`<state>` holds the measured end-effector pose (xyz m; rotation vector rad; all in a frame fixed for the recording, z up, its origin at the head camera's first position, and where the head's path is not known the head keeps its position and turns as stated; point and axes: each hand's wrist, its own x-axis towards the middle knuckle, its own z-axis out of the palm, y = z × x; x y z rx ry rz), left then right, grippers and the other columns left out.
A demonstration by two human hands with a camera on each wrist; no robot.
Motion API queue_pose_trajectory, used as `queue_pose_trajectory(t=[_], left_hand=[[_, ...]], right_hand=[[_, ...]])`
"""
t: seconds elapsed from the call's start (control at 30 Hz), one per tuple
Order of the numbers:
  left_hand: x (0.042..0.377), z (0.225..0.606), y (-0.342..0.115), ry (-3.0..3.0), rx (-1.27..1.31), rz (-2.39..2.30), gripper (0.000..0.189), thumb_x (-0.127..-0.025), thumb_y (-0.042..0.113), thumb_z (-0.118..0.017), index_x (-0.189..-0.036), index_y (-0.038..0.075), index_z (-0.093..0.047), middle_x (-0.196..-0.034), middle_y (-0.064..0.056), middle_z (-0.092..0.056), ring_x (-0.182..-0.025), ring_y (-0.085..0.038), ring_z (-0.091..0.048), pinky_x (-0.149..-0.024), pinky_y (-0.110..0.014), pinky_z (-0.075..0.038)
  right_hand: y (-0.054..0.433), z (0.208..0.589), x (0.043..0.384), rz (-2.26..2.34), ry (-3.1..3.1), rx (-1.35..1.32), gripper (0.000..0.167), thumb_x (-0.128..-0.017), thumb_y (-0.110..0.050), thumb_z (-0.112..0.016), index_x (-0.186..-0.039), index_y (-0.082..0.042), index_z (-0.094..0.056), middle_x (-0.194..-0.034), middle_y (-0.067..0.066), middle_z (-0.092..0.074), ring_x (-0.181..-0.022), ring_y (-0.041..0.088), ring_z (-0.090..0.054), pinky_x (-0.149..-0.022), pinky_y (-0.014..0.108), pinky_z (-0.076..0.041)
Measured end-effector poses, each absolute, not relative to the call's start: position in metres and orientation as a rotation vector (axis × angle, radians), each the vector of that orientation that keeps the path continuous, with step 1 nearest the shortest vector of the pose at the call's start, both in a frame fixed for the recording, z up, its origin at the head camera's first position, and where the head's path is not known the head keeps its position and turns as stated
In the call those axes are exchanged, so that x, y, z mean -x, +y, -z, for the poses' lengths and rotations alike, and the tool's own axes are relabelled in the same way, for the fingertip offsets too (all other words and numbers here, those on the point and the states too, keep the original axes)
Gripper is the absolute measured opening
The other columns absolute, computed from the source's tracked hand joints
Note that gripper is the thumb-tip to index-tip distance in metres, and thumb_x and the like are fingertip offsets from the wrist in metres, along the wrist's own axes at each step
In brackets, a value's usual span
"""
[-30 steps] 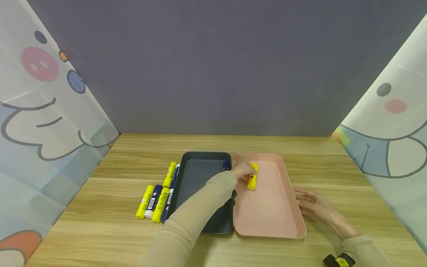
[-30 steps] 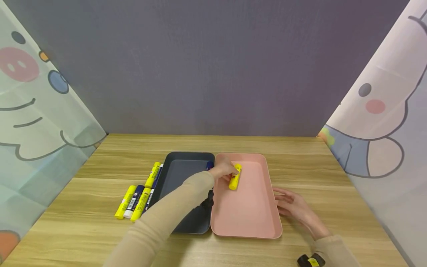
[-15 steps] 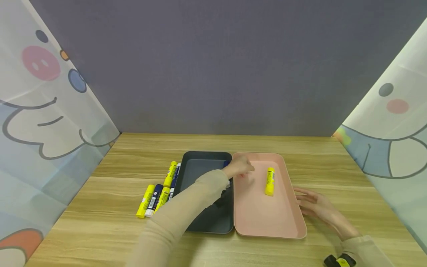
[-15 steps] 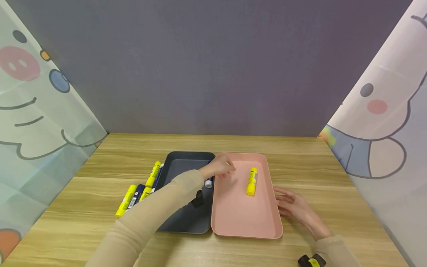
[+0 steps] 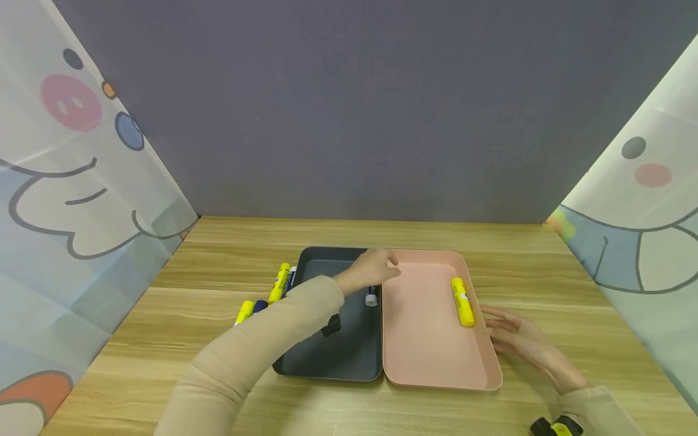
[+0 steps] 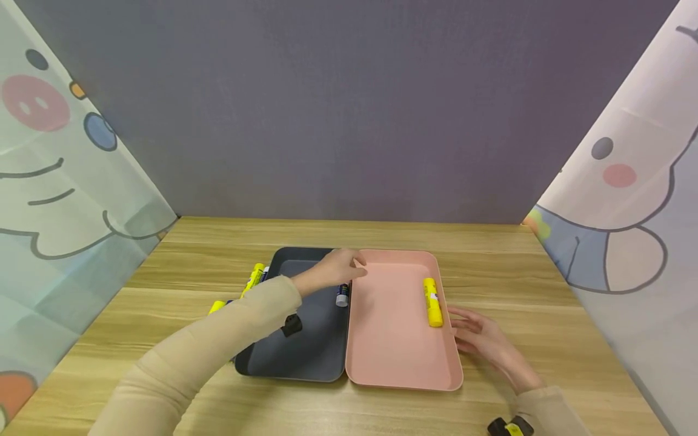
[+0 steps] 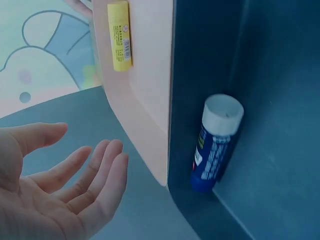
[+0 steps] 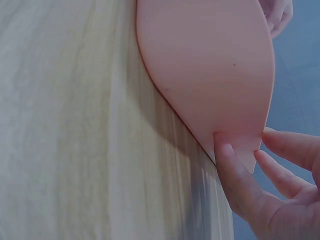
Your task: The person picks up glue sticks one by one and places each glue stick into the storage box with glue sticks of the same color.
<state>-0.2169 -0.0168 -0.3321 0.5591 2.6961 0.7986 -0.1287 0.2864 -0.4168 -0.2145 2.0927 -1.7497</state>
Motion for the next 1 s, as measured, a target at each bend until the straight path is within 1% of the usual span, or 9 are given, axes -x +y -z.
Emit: queue_pose_trajectory(t=[0.1,0.2,0.33,0.43,0.53,0.67,0.8,0.87,1.0], left_hand=[[0.215,0.331,-0.025,2.693,-0.590,-0.797,0.029,-0.088,0.020,-0.053,-0.112,0.004,-0.058,-0.098,-0.008,-0.061,-0.071,-0.015,-0.058,-0.059,-0.025,-0.046],[0.212,0.330,-0.034,2.710,-0.618,-0.793,0.029,-0.087,0.019,-0.054,-0.111,0.004,-0.059,-0.093,-0.007,-0.062,-0.066,-0.012,-0.056,-0.054,-0.022,-0.044],[0.208,0.327,-0.046,2.746,-0.642,-0.777,0.028,-0.087,0.020,-0.056,-0.111,0.005,-0.060,-0.093,-0.005,-0.063,-0.069,-0.011,-0.057,-0.056,-0.022,-0.045],[0.204,0.325,-0.056,2.759,-0.642,-0.790,0.028,-0.087,0.020,-0.056,-0.110,0.005,-0.060,-0.090,-0.007,-0.063,-0.070,-0.013,-0.058,-0.057,-0.024,-0.046],[0.201,0.325,-0.065,2.763,-0.636,-0.815,0.027,-0.086,0.018,-0.057,-0.109,0.004,-0.060,-0.090,-0.010,-0.063,-0.066,-0.014,-0.058,-0.056,-0.026,-0.047],[0.197,0.326,-0.077,2.773,-0.599,-0.825,0.028,-0.085,0.020,-0.058,-0.109,0.005,-0.060,-0.092,-0.010,-0.063,-0.063,-0.013,-0.057,-0.056,-0.026,-0.047],[0.193,0.326,-0.088,2.795,-0.553,-0.821,0.028,-0.085,0.022,-0.059,-0.109,0.008,-0.060,-0.094,-0.009,-0.063,-0.070,-0.014,-0.058,-0.059,-0.028,-0.048],[0.192,0.328,-0.093,2.804,-0.542,-0.830,0.027,-0.085,0.021,-0.059,-0.109,0.009,-0.060,-0.094,-0.008,-0.063,-0.070,-0.014,-0.058,-0.059,-0.029,-0.048],[0.189,0.329,-0.103,2.846,-0.544,-0.820,0.026,-0.084,0.021,-0.059,-0.108,0.009,-0.061,-0.090,-0.006,-0.063,-0.068,-0.012,-0.057,-0.057,-0.027,-0.046]], right_hand=[[0.287,0.417,0.128,1.768,2.080,0.227,0.051,-0.090,-0.014,-0.050,-0.135,0.002,-0.030,-0.124,0.026,-0.045,-0.096,0.003,-0.056,-0.082,0.029,-0.048],[0.287,0.417,0.128,1.766,2.081,0.231,0.052,-0.090,-0.015,-0.050,-0.135,0.003,-0.029,-0.125,0.028,-0.043,-0.096,0.002,-0.056,-0.082,0.029,-0.048],[0.286,0.416,0.128,1.744,2.094,0.213,0.055,-0.091,-0.016,-0.050,-0.135,0.006,-0.025,-0.126,0.031,-0.039,-0.096,0.001,-0.055,-0.082,0.030,-0.047],[0.286,0.416,0.129,1.738,2.091,0.205,0.056,-0.091,-0.017,-0.050,-0.135,0.006,-0.024,-0.127,0.032,-0.038,-0.096,0.000,-0.055,-0.082,0.030,-0.047],[0.286,0.416,0.129,1.739,2.089,0.216,0.055,-0.090,-0.016,-0.050,-0.135,0.005,-0.025,-0.127,0.032,-0.038,-0.096,0.001,-0.056,-0.082,0.030,-0.047],[0.287,0.417,0.130,1.761,2.076,0.240,0.050,-0.090,-0.014,-0.050,-0.135,0.000,-0.031,-0.125,0.032,-0.041,-0.096,0.002,-0.056,-0.082,0.030,-0.047],[0.288,0.418,0.130,1.786,2.047,0.261,0.045,-0.091,-0.012,-0.048,-0.134,-0.007,-0.037,-0.124,0.030,-0.042,-0.096,0.003,-0.056,-0.081,0.030,-0.048],[0.288,0.418,0.130,1.783,2.044,0.263,0.045,-0.091,-0.013,-0.048,-0.134,-0.006,-0.036,-0.125,0.030,-0.042,-0.096,0.002,-0.056,-0.081,0.030,-0.048],[0.287,0.418,0.130,1.757,2.068,0.251,0.051,-0.091,-0.014,-0.049,-0.135,0.002,-0.030,-0.126,0.032,-0.040,-0.097,0.001,-0.055,-0.082,0.030,-0.047]])
